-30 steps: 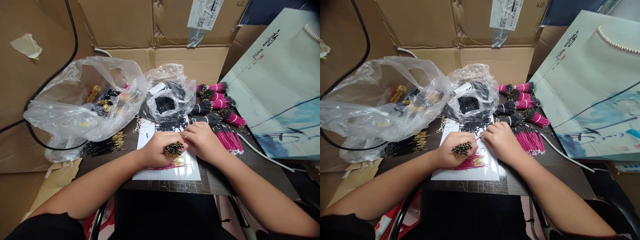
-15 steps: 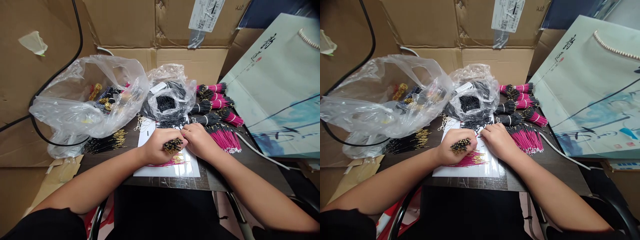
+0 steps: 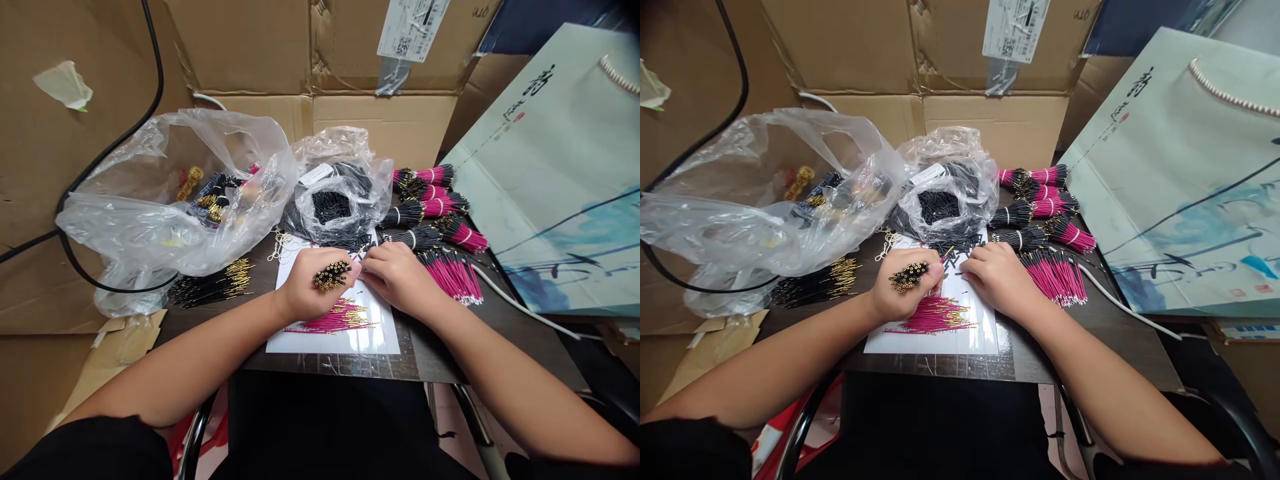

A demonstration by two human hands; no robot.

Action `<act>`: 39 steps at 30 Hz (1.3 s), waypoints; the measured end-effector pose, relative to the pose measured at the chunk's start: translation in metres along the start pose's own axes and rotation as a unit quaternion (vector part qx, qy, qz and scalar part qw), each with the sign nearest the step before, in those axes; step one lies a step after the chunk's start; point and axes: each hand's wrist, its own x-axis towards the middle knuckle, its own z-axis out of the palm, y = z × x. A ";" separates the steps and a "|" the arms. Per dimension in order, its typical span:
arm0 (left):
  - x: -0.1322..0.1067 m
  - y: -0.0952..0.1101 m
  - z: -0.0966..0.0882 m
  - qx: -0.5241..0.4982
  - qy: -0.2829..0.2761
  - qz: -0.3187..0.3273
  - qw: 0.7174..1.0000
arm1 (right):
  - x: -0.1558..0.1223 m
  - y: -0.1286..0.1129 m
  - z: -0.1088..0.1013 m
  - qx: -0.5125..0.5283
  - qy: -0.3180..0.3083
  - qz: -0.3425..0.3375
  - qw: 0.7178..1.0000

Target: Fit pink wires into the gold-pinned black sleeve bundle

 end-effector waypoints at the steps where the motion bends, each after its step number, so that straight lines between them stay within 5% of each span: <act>1: 0.000 0.000 0.001 0.004 0.001 0.001 1.000 | 0.001 -0.003 0.002 0.002 0.000 -0.006 1.000; 11: -0.002 -0.001 0.003 0.050 -0.030 0.078 0.995 | 0.002 -0.009 0.002 0.071 0.034 -0.030 0.996; 18: -0.004 -0.010 0.006 0.104 -0.061 0.130 0.984 | -0.006 -0.019 -0.023 0.245 0.202 -0.005 0.948; 29: -0.002 -0.013 0.006 0.100 -0.112 0.092 0.984 | -0.010 -0.020 -0.028 0.338 0.174 0.035 0.924; 39: 0.000 -0.011 0.006 0.074 -0.136 0.059 0.986 | -0.007 -0.017 -0.029 0.294 0.136 0.013 0.946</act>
